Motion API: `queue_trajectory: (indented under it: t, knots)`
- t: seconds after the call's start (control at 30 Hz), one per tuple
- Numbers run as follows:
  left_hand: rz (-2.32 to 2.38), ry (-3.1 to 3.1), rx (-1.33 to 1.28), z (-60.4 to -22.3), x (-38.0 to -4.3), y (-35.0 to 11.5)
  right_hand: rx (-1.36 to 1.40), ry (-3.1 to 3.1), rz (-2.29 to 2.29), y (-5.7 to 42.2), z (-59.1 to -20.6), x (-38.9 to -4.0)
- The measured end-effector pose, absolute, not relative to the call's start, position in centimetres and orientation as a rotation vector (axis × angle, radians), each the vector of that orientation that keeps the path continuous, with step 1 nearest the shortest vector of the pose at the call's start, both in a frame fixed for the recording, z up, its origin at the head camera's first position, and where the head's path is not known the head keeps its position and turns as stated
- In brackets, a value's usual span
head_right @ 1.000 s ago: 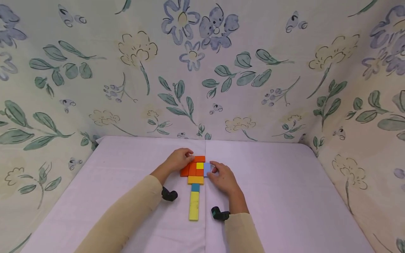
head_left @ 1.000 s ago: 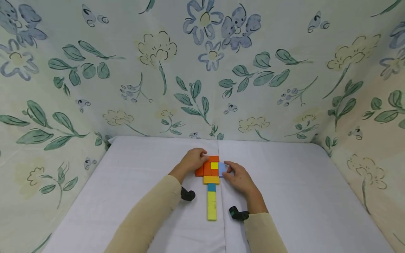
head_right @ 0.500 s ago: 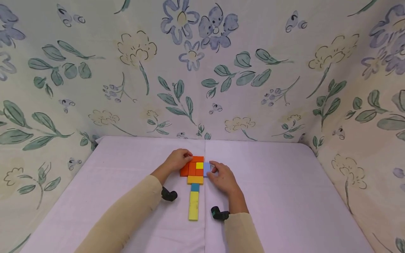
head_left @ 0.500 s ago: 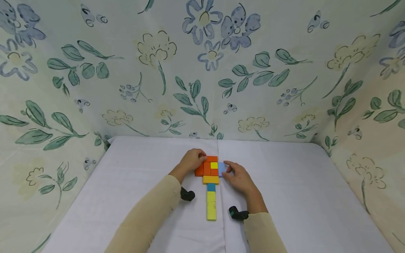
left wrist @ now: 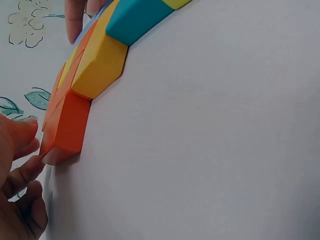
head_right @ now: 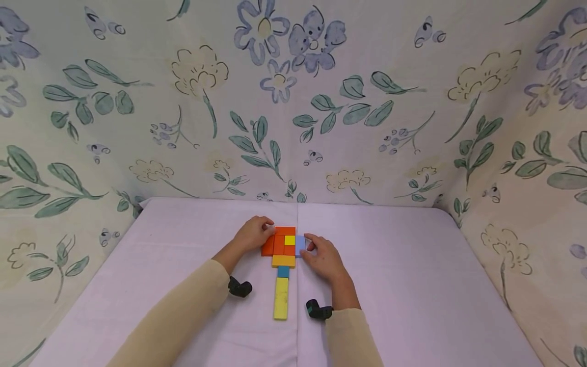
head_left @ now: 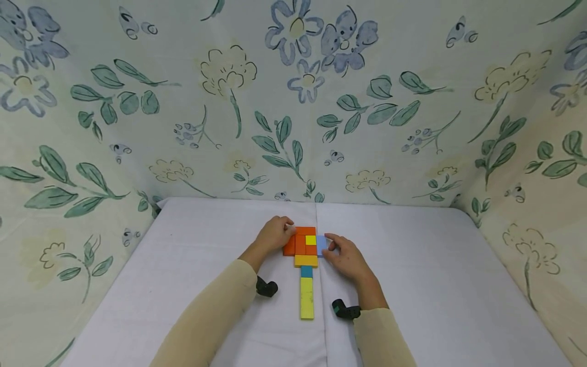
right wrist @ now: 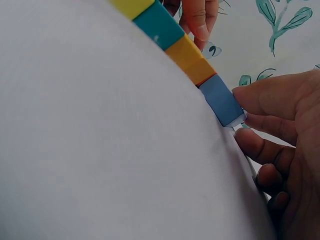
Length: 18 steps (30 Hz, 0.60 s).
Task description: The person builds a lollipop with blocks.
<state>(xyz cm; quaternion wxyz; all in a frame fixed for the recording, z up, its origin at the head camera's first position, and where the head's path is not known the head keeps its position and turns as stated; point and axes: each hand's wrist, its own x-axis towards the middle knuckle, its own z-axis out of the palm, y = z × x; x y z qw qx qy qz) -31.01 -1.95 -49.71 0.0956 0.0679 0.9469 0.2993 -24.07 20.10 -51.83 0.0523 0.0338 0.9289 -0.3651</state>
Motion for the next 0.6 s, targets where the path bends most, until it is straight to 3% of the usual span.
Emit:
queue_trajectory:
  t: [0.6]
  knots:
    - [0.920,2.850,0.148,-50.5,-28.3,-2.8,0.148,2.805,-1.085,21.3,-52.0,-24.2]
